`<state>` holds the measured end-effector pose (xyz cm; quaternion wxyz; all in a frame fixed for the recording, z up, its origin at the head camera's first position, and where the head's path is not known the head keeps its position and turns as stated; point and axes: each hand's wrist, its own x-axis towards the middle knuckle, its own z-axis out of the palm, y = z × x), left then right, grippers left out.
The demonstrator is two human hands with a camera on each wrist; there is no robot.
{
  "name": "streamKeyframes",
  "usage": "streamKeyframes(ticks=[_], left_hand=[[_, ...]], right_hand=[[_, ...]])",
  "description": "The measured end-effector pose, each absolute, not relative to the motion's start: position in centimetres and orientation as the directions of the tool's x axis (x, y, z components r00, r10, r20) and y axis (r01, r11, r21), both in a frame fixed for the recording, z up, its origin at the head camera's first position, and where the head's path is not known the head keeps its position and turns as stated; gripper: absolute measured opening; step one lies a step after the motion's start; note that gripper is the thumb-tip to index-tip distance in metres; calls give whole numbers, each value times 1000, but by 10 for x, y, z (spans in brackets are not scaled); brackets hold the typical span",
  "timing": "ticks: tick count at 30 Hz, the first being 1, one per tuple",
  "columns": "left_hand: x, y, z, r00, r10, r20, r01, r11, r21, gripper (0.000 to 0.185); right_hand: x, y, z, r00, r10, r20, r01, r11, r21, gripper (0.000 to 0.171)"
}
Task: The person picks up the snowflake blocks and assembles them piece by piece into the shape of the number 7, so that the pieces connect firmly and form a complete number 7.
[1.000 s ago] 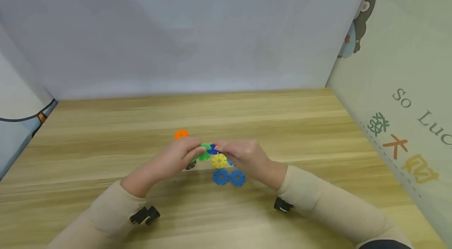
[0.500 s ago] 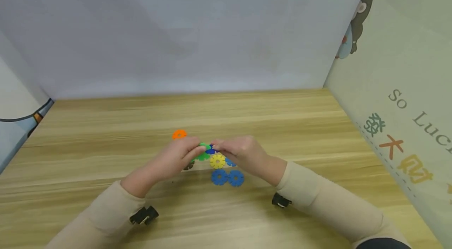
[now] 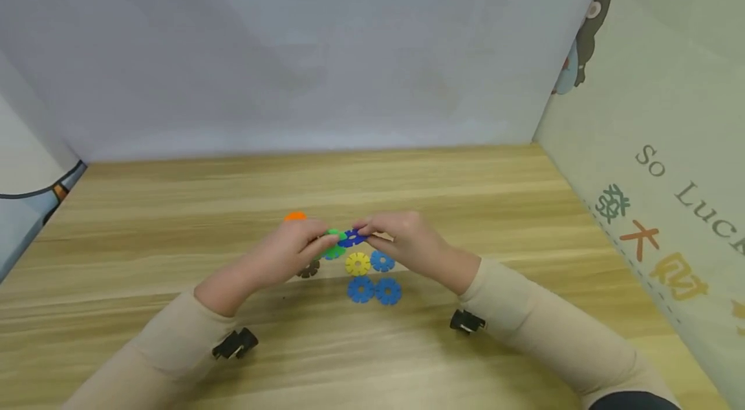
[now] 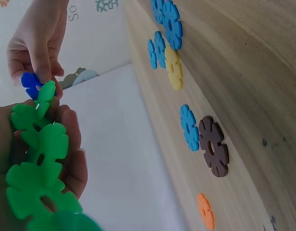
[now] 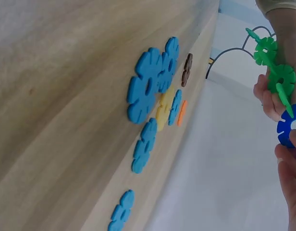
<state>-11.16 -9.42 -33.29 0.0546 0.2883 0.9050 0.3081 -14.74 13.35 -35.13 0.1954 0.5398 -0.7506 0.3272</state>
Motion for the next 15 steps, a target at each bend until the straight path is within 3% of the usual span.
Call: streamKeyframes(ticks=[2, 7, 10, 13, 15], left_hand=[[-111, -91, -333, -839, 542, 54, 469, 669, 576, 27], [-112, -79, -330, -854, 520, 9, 437, 709, 554, 50], [-113, -73, -327, -848, 529, 26, 451, 695, 560, 48], [-114, -70, -326, -846, 531, 45, 461, 688, 560, 45], [-114, -70, -328, -854, 518, 41, 452, 701, 552, 48]], right_hand=[[-148, 135, -353, -321, -686, 653, -946, 205, -250, 14], [-149, 137, -355, -279, -685, 673, -960, 198, -196, 18], [-150, 138, -354, -267, -683, 680, -964, 202, -176, 20], [-152, 139, -354, -302, -696, 651, -953, 232, -195, 17], [-153, 143, -355, -378, -701, 604, -925, 263, -274, 16]])
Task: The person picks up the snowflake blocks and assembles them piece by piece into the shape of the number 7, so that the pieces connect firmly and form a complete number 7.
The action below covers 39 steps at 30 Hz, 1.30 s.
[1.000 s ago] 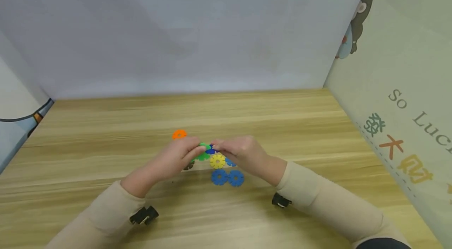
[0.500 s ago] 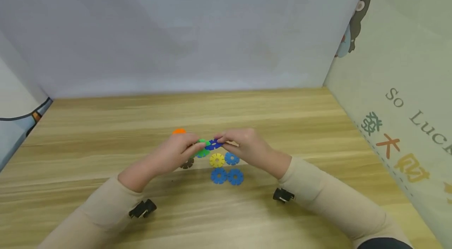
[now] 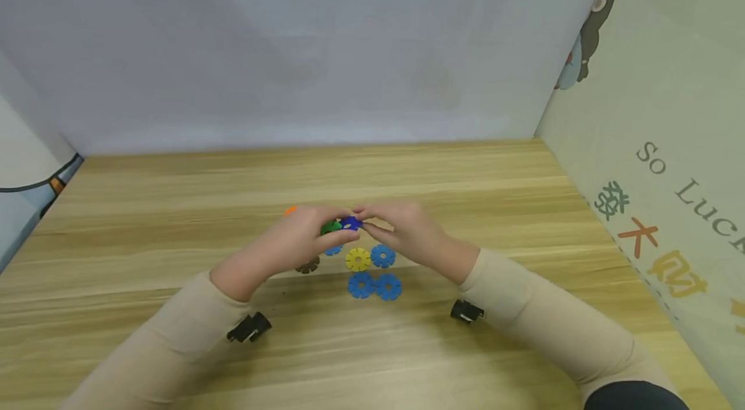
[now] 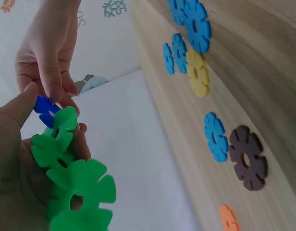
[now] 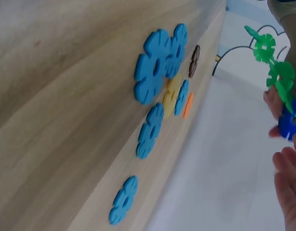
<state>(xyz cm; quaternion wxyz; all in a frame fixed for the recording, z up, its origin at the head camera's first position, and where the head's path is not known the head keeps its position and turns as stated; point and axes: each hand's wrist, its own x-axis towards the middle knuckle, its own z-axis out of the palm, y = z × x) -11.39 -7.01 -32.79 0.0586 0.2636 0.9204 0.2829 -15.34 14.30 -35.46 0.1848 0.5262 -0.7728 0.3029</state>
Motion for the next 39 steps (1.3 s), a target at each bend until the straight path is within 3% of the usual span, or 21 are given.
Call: streamKeyframes(ticks=[5, 8, 12, 17, 23, 29, 35, 39], left_hand=[[-115, -76, -332, -870, 491, 35, 437, 737, 516, 51], [-113, -78, -333, -868, 495, 45, 451, 746, 491, 49], [-110, -77, -334, -868, 491, 76, 474, 771, 425, 51], [-106, -74, -335, -868, 485, 108, 490, 800, 346, 55], [-103, -72, -337, -857, 491, 154, 514, 802, 305, 53], [-104, -76, -336, -832, 512, 212, 553, 794, 252, 50], [-103, -77, -338, -829, 521, 205, 558, 794, 239, 49], [-103, -79, -338, -835, 521, 176, 550, 792, 263, 49]], right_hand=[[-161, 157, -352, -673, -663, 327, -703, 437, -562, 18], [-168, 165, -354, -761, -634, 139, -571, 552, -607, 21], [-176, 174, -361, -773, -634, -27, -540, 680, -496, 30], [-179, 183, -375, -764, -615, -196, -562, 783, -266, 53], [-177, 185, -385, -786, -589, -188, -559, 807, -192, 53], [-180, 180, -387, -800, -587, -127, -542, 796, -268, 38], [-178, 177, -383, -837, -545, -35, -453, 728, -514, 16], [-175, 174, -374, -841, -540, 33, -427, 626, -653, 16]])
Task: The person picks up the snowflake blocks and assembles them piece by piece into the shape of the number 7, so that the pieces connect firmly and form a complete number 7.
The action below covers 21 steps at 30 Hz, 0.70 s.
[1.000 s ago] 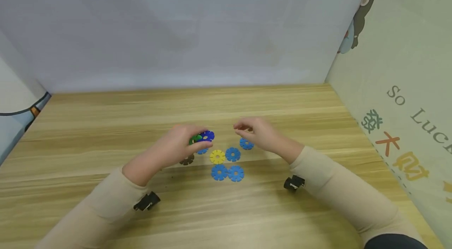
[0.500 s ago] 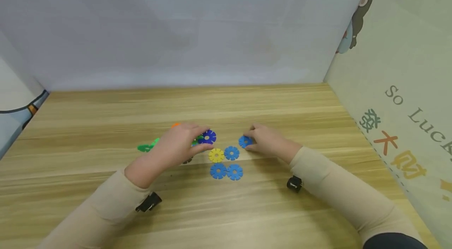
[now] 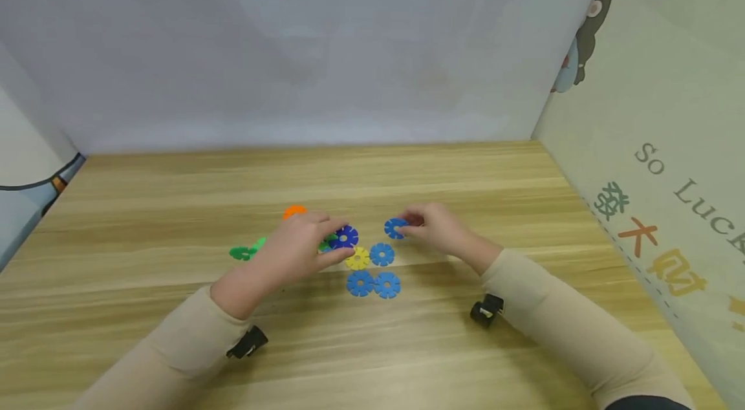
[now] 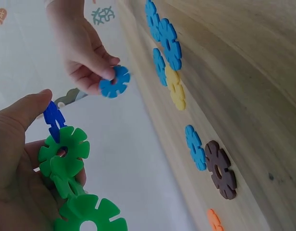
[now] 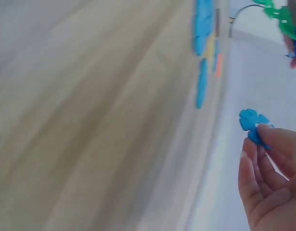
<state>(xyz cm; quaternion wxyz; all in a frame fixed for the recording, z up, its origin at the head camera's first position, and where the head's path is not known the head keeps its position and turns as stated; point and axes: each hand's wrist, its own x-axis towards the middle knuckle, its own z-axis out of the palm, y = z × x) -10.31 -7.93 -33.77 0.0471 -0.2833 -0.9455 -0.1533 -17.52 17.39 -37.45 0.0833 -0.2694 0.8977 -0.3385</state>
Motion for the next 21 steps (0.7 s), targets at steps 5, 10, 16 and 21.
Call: streamKeyframes(ticks=[5, 10, 16, 21], left_hand=[[-104, -79, -338, -835, 524, 171, 551, 791, 268, 50], [-107, -79, -338, -823, 531, 203, 568, 783, 253, 48], [-107, -78, -339, -826, 515, 228, 560, 792, 242, 47], [-106, -78, -343, -831, 506, 232, 551, 805, 220, 51]], right_hand=[[-168, 170, -363, -841, -541, -8, -322, 512, -796, 21], [-158, 163, -358, -836, -548, 22, -317, 450, -835, 18], [-150, 155, -358, -779, -600, 182, -491, 404, -772, 11], [-144, 150, -357, -728, -640, 245, -573, 372, -730, 12]])
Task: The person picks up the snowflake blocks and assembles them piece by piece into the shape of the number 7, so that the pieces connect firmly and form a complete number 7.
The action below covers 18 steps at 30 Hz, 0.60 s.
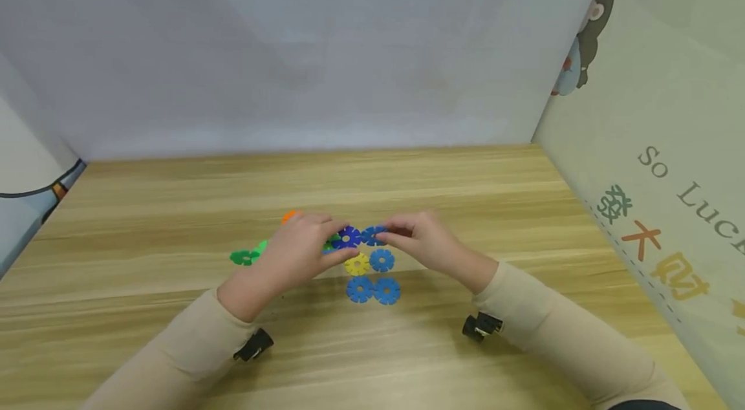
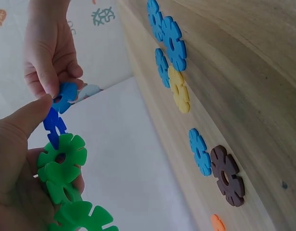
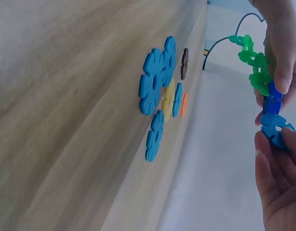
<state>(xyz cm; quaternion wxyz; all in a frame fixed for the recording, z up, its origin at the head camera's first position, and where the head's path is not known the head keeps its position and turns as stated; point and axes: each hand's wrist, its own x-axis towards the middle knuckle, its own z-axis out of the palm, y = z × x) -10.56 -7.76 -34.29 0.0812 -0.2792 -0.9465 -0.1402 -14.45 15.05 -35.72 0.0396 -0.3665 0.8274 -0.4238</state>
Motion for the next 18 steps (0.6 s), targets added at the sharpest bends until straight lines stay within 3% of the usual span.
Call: streamKeyframes(ticks=[7, 18], left_hand=[[-106, -76, -347, -808, 530, 256, 580, 790, 196, 56], [-110, -73, -353, -720, 598, 353, 665, 740, 103, 48]], right_hand=[[-142, 146, -357, -682, -672, 289, -636, 350, -688, 14], [-145, 145, -356, -624, -682, 382, -726, 325, -606, 13]])
